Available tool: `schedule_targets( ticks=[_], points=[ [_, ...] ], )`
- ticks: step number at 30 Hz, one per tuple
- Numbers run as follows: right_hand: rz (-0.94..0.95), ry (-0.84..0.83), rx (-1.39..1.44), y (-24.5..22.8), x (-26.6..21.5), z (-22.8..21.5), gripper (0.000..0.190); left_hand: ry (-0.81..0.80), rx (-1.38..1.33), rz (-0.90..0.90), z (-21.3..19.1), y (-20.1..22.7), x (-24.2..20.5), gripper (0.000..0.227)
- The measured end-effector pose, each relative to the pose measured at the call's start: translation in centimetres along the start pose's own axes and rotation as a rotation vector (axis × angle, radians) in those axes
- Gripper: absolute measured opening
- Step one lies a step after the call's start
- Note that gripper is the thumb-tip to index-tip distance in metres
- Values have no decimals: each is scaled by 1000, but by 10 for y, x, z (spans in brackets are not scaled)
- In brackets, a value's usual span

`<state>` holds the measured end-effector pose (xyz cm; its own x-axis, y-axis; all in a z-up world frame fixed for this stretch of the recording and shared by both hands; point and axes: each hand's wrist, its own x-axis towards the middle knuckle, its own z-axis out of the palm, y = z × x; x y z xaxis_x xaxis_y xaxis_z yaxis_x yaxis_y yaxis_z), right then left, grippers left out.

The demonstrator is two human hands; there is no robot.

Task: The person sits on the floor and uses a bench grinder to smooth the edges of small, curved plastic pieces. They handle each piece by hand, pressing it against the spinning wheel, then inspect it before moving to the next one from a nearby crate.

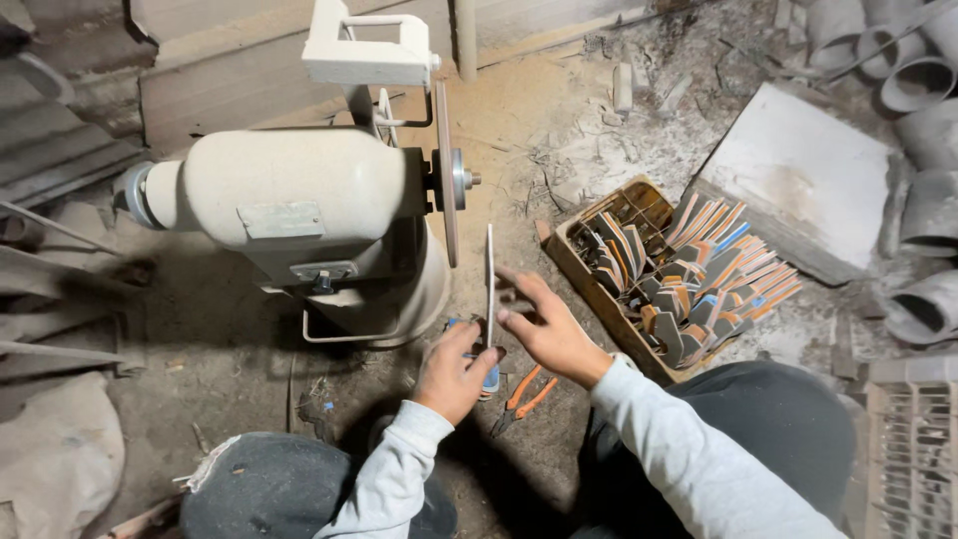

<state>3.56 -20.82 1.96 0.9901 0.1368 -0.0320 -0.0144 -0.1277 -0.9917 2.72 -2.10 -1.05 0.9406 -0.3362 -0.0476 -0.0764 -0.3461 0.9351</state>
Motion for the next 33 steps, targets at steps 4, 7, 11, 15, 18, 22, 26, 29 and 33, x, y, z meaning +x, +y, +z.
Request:
schedule_targets(
  ticks=[4, 7, 11, 15, 18, 22, 26, 29, 33],
  points=[
    [-232, 40, -306, 10, 39, 6, 60, 17, 31, -81, -13, -18, 19, 33],
    [-178, 67, -336, 16, 67, 13, 61, 19, -47, -66, -19, -37, 39, 27],
    [-179, 103, -348, 19, 81, 15, 61, 8, -144, -26, -19, -49, 52, 25],
    [-127, 94, -326, 14, 68, 18, 60, 3, -90, -37, -17, -34, 34, 22],
    [-145, 37, -340, 12, 37, 19, 61, 12, 21, -108, -11, -21, -4, 24],
    [-48, -167, -248, 10, -16, 11, 52, 47, 163, 38, -2, -18, -43, 45],
    [230, -139, 147, 16, -19, 1, 47, 102, 344, 137, -8, -18, -44, 53],
    [124, -108, 187, 10, -5, -1, 45, 123, 317, 185, -14, -8, -34, 53],
    [-98, -26, -153, -1, 18, 6, 47, 63, 99, 16, -16, -7, -14, 49]
  ],
)
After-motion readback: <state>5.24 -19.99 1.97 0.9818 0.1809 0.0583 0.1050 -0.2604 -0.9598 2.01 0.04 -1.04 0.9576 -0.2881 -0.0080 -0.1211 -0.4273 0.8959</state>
